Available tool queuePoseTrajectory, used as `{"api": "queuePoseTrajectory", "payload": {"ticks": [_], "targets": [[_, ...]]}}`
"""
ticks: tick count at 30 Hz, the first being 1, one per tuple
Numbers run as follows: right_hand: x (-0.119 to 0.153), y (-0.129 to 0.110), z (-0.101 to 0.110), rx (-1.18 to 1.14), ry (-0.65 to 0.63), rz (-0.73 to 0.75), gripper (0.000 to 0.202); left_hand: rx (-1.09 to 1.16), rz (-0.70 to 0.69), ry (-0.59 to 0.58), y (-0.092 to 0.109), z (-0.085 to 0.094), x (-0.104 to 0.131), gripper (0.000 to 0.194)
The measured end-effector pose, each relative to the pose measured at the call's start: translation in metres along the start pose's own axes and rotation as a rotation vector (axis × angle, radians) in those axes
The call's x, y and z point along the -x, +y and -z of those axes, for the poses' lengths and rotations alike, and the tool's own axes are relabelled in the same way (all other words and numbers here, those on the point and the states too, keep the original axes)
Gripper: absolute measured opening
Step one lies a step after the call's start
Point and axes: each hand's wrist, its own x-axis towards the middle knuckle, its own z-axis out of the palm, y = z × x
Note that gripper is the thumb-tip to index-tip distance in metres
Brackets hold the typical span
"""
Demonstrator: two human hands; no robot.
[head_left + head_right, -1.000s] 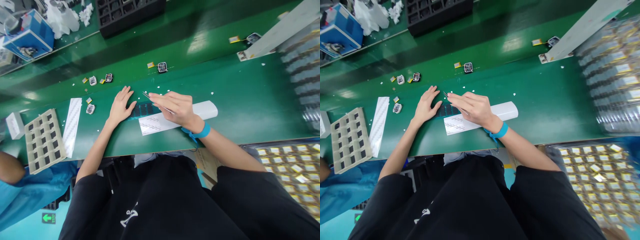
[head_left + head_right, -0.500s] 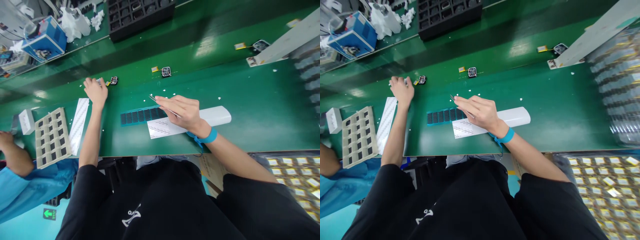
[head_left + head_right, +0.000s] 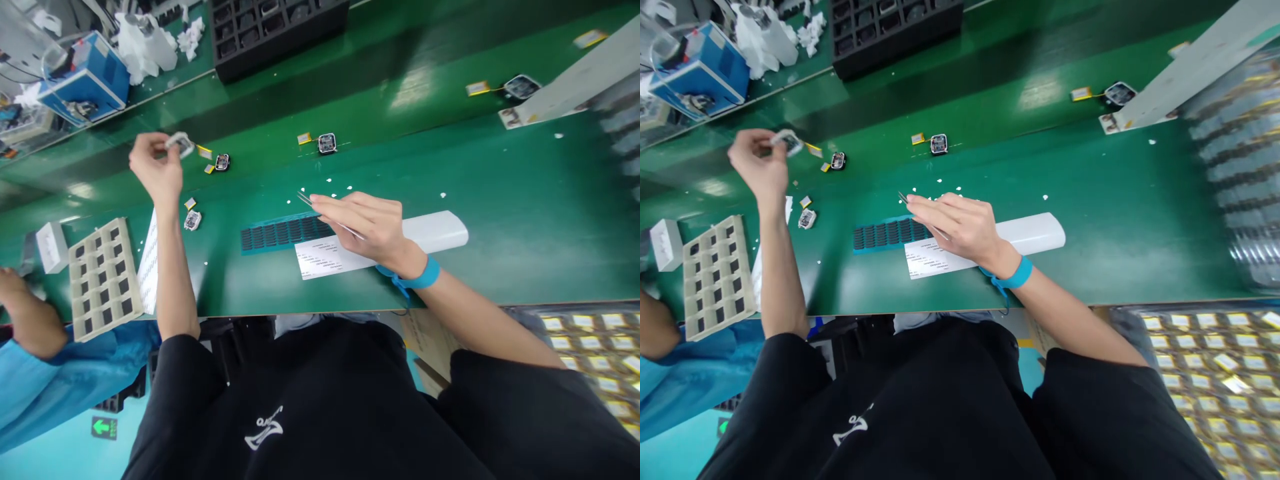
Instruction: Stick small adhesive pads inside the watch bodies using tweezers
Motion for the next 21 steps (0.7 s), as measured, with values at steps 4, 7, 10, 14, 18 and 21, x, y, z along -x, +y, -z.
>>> {"api": "queuePoseTrajectory", "payload": {"ticks": [4, 7, 10, 14, 18, 21], "targets": [[-0.003, -0.002, 0.0, -0.141, 0.102, -0.042, 0.024, 0.496, -0.14, -0.001, 0.038, -0.013, 0.024, 0.056], [-0.003, -0.003, -0.003, -0.25, 0.147, -0.115, 0.019, 0.651, 0.093, -0.23, 0.056, -0.03, 0.057, 0.067], [-0.003, -0.003, -0.004, -0.27, 0.1, -0.212, 0.023, 0.779, 0.327, -0.503, 0.073, -0.048, 0.1, 0.051], [-0.002, -0.005, -0.003, -0.273, -0.032, -0.268, 0.031, 0.535, 0.354, -0.893, 0.09, -0.065, 0.15, 0.038], [0.0, -0.009, -0.005, -0.249, -0.045, -0.215, 0.014, 0.455, 0.242, -0.871, 0.094, -0.077, 0.173, 0.027], [0.002, -0.01, -0.007, -0.224, -0.066, -0.189, 0.024, 0.549, 0.19, -0.83, 0.093, -0.082, 0.181, 0.026]]}}
